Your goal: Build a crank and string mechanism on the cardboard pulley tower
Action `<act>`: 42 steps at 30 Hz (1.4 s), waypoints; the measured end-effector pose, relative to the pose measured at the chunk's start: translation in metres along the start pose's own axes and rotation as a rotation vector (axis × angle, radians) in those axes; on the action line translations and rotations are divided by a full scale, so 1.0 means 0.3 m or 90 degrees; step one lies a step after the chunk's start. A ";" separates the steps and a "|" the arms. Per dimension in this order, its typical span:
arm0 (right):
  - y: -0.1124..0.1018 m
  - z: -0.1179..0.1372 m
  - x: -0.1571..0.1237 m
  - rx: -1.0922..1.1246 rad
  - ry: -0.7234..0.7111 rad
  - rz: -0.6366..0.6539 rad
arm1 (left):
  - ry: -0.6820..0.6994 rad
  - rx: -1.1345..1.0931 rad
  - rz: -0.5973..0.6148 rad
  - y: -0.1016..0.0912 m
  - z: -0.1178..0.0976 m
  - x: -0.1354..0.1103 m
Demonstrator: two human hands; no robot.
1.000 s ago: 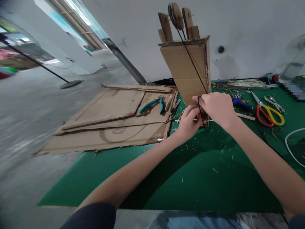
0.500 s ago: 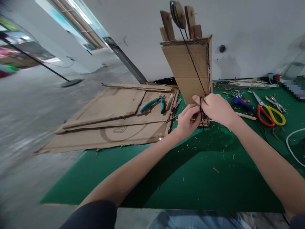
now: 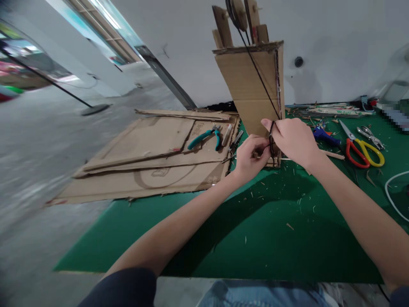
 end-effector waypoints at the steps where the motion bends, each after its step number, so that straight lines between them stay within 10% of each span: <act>1: -0.001 0.001 -0.001 0.003 -0.002 -0.004 | 0.007 0.003 0.006 -0.001 -0.001 0.001; 25: 0.013 0.002 0.006 0.130 0.032 0.066 | 0.139 0.051 0.044 -0.007 -0.017 0.011; 35: 0.018 -0.031 0.009 0.353 0.032 0.104 | -0.001 -0.075 0.274 -0.049 -0.022 0.087; 42: -0.020 -0.024 0.002 0.227 -0.127 0.177 | -0.133 -0.031 0.297 -0.072 -0.017 0.118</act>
Point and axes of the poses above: each hand's wrist, its own x-axis towards the middle knuckle, its own y-axis out of the palm, z = x × y, the point moved 3 cm from there along x, towards the middle knuckle, and after that the axes turned 13 degrees about -x, right-handed, at the moved point
